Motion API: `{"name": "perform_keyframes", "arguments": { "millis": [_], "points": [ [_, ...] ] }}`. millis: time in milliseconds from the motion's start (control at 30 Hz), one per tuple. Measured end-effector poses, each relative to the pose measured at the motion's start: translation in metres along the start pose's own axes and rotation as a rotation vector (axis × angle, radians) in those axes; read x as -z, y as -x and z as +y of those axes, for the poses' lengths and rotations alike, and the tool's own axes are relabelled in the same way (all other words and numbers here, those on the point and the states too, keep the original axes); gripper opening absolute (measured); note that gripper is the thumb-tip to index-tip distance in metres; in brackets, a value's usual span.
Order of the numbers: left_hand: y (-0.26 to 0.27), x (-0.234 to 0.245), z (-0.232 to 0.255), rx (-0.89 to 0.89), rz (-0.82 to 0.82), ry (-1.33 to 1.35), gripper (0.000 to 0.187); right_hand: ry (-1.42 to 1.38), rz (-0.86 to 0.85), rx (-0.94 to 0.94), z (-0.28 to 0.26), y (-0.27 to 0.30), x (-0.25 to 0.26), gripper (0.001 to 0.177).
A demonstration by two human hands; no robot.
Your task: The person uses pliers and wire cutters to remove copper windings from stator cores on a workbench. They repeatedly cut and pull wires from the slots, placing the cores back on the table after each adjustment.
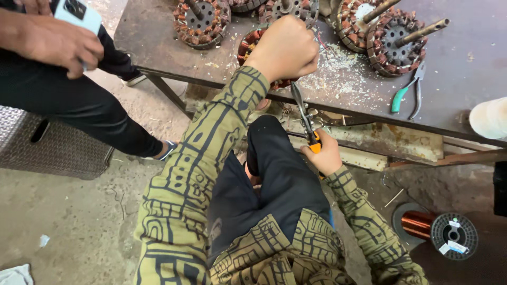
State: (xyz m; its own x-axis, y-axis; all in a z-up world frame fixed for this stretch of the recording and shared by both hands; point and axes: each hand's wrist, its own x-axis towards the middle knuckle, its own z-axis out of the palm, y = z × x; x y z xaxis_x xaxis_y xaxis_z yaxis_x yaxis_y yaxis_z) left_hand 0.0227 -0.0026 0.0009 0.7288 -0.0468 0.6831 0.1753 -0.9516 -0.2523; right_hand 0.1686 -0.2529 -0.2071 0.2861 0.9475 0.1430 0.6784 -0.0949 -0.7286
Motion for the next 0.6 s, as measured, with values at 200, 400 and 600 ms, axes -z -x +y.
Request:
{"name": "perform_keyframes", "arguments": {
  "millis": [200, 400, 600],
  "points": [
    [0.007, 0.003, 0.004, 0.011, 0.019, 0.047, 0.027, -0.027, -0.087, -0.082, -0.020, -0.009, 0.032, 0.046],
    [0.005, 0.010, 0.006, 0.002, 0.021, 0.097, 0.027, 0.136, -0.240, -0.205, -0.037, -0.022, 0.063, 0.042],
    [0.000, 0.036, 0.009, -0.102, 0.050, 0.170, 0.020, 0.077, -0.036, 0.244, -0.026, -0.048, 0.068, 0.059]
  ]
}}
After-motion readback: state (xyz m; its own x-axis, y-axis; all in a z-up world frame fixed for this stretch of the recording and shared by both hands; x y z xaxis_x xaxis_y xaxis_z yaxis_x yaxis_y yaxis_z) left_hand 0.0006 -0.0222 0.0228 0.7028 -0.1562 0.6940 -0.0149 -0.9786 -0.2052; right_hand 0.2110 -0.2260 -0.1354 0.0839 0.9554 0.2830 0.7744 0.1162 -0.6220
